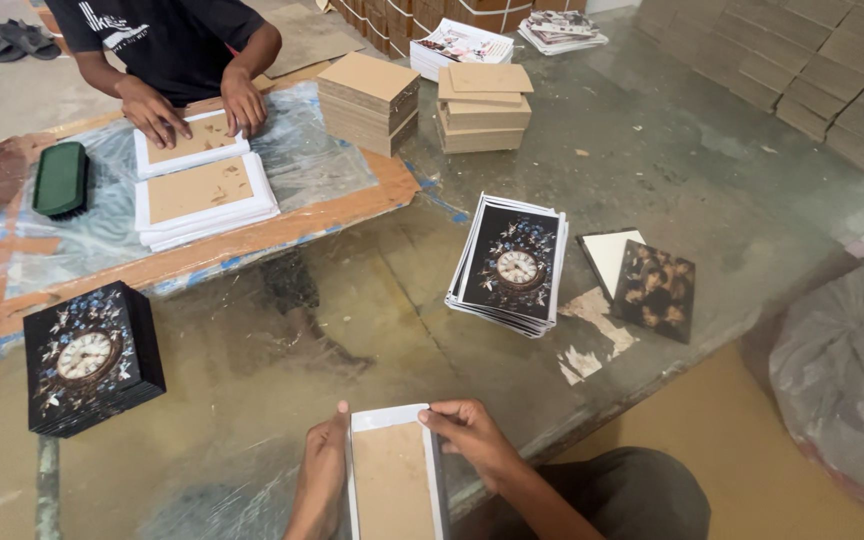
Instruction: The person assembles small square clocks by placing a clock face onto a cardboard backing and inserting it into a black frame. They then stack the completed units and place a heavy stone on top of the stack.
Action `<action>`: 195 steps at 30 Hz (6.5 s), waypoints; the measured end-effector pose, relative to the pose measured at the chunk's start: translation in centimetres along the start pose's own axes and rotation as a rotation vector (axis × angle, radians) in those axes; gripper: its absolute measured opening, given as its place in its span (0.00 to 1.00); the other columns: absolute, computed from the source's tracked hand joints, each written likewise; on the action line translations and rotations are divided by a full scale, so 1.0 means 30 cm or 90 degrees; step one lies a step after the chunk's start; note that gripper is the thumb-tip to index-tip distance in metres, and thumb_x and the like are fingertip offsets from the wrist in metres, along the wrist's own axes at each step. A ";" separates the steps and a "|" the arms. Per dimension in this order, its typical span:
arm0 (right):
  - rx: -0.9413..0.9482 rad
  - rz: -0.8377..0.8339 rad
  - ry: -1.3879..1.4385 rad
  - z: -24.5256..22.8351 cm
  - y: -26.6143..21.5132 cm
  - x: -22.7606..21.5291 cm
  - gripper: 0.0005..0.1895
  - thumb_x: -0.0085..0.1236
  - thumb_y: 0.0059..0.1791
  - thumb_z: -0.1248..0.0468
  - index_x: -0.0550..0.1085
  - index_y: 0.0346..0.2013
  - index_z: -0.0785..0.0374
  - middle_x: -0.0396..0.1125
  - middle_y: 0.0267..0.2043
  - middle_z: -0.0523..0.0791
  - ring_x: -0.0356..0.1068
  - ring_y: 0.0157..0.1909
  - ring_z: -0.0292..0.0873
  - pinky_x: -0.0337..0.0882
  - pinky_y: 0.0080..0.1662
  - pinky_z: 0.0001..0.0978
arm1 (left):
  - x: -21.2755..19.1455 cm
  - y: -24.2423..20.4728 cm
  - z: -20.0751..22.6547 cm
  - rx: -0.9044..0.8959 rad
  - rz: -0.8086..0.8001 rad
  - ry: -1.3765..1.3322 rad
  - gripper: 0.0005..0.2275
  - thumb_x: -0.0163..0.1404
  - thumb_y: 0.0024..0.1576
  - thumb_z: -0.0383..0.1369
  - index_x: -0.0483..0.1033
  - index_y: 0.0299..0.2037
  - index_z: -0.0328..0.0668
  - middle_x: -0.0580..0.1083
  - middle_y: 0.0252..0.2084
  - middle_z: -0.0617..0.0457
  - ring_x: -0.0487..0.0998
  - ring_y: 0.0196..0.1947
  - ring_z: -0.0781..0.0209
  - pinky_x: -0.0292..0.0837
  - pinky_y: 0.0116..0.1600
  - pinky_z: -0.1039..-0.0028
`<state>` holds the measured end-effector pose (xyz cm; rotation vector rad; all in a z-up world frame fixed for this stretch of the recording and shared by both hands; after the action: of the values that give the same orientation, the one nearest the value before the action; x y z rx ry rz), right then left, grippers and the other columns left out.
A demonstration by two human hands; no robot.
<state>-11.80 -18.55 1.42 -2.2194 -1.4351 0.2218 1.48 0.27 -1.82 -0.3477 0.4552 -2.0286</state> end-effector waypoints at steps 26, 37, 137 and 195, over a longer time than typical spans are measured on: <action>-0.016 -0.001 -0.020 -0.008 -0.006 0.006 0.18 0.59 0.50 0.51 0.82 0.44 0.61 0.77 0.38 0.38 0.71 0.42 0.33 0.68 0.49 0.38 | -0.023 -0.101 0.119 -0.015 -0.202 -0.109 0.18 0.48 0.61 0.39 0.84 0.44 0.30 0.84 0.36 0.49 0.80 0.34 0.66 0.73 0.45 0.73; -0.025 -0.005 -0.003 -0.013 -0.012 0.004 0.18 0.59 0.50 0.51 0.82 0.44 0.61 0.77 0.38 0.38 0.72 0.42 0.32 0.69 0.49 0.37 | -0.030 -0.115 0.111 0.011 -0.136 -0.086 0.17 0.49 0.61 0.37 0.85 0.39 0.27 0.83 0.34 0.51 0.78 0.34 0.68 0.71 0.47 0.74; -0.572 0.243 -0.695 0.045 -0.130 0.086 0.68 0.64 0.41 0.37 0.36 0.74 0.75 0.28 0.77 0.70 0.29 0.79 0.72 0.35 0.74 0.65 | 0.424 0.134 0.125 0.876 -0.070 0.741 0.19 0.49 0.57 0.33 0.67 0.58 0.34 0.63 0.68 0.36 0.56 0.75 0.41 0.54 0.76 0.54; -0.178 0.019 -0.075 0.008 -0.089 -0.097 0.23 0.58 0.52 0.63 0.73 0.58 0.76 0.77 0.46 0.52 0.71 0.41 0.41 0.67 0.43 0.31 | -0.072 -0.377 0.238 0.255 -0.178 0.010 0.11 0.59 0.59 0.30 0.79 0.47 0.29 0.76 0.27 0.56 0.76 0.27 0.72 0.71 0.35 0.80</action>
<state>-15.33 -20.19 2.12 -2.4890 -1.5779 0.1734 -3.21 5.92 9.55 -0.1551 0.0012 -2.3336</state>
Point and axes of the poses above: each hand's wrist, its own y-axis towards the middle knuckle, its own x-axis out of the palm, z = x × y, the point moved 1 cm from there along y, towards the middle knuckle
